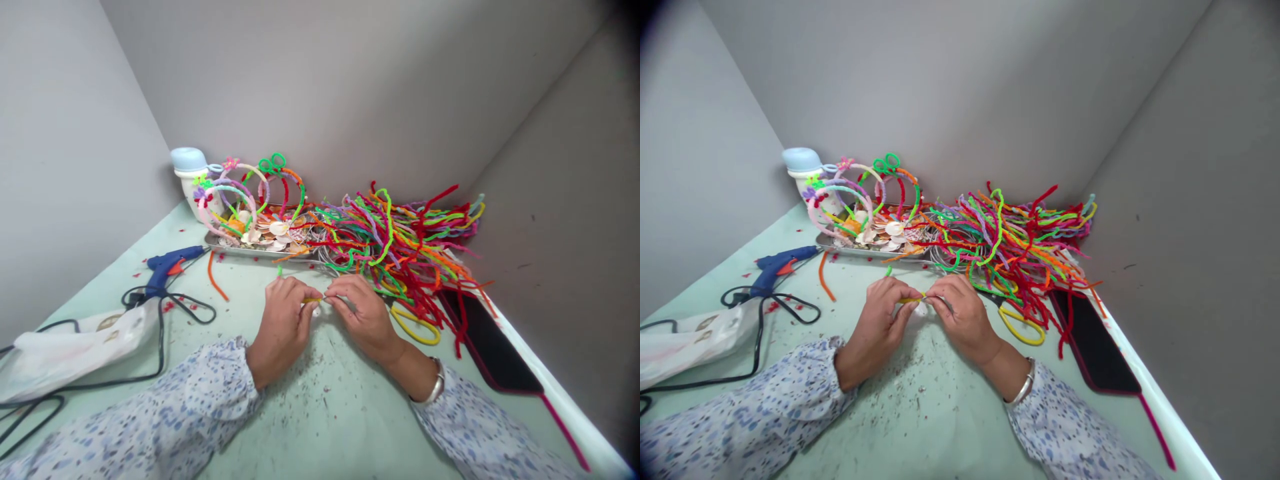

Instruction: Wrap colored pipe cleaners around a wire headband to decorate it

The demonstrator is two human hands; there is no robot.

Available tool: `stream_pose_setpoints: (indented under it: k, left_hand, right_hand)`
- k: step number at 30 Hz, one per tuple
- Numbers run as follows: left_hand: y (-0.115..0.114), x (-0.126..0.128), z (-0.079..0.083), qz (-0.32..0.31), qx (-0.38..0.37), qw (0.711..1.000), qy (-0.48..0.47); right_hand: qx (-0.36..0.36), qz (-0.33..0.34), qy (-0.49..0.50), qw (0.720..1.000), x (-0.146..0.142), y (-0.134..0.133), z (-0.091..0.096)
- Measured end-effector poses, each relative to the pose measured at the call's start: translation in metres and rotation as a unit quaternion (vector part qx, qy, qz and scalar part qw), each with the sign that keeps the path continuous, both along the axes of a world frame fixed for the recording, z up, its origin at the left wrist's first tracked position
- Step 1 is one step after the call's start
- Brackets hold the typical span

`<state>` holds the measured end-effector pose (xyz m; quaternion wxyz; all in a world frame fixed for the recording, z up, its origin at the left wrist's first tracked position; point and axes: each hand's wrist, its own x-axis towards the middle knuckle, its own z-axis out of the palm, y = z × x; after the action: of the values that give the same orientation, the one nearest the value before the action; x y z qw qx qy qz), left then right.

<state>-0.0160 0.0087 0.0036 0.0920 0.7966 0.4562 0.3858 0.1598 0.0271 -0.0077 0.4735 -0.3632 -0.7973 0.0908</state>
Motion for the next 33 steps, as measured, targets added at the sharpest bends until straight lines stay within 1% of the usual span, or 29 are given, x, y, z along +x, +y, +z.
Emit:
stream_pose_setpoints:
  k: [8, 17, 25, 33]
  left_hand:
    - [-0.0007, -0.0001, -0.0005, -0.002, 0.004, 1.000, 0.002]
    - [-0.0012, -0.0001, 0.0008, -0.013, 0.015, 1.000, 0.020]
    - [0.0002, 0.0003, 0.0014, -0.012, -0.018, 1.000, 0.019]
    - [0.0012, -0.0009, 0.0007, -0.014, -0.026, 1.000, 0.005]
  right_hand:
    - [0.009, -0.007, 0.005, 1.000, 0.0005, -0.0006, -0.0001]
    - [0.023, 0.003, 0.000, 1.000, 0.0004, 0.0002, 0.0000]
    - [0.022, 0.002, 0.001, 1.000, 0.0011, 0.0001, -0.0013]
    - [0.024, 0.004, -0.003, 1.000, 0.0000, 0.0036, -0.0026]
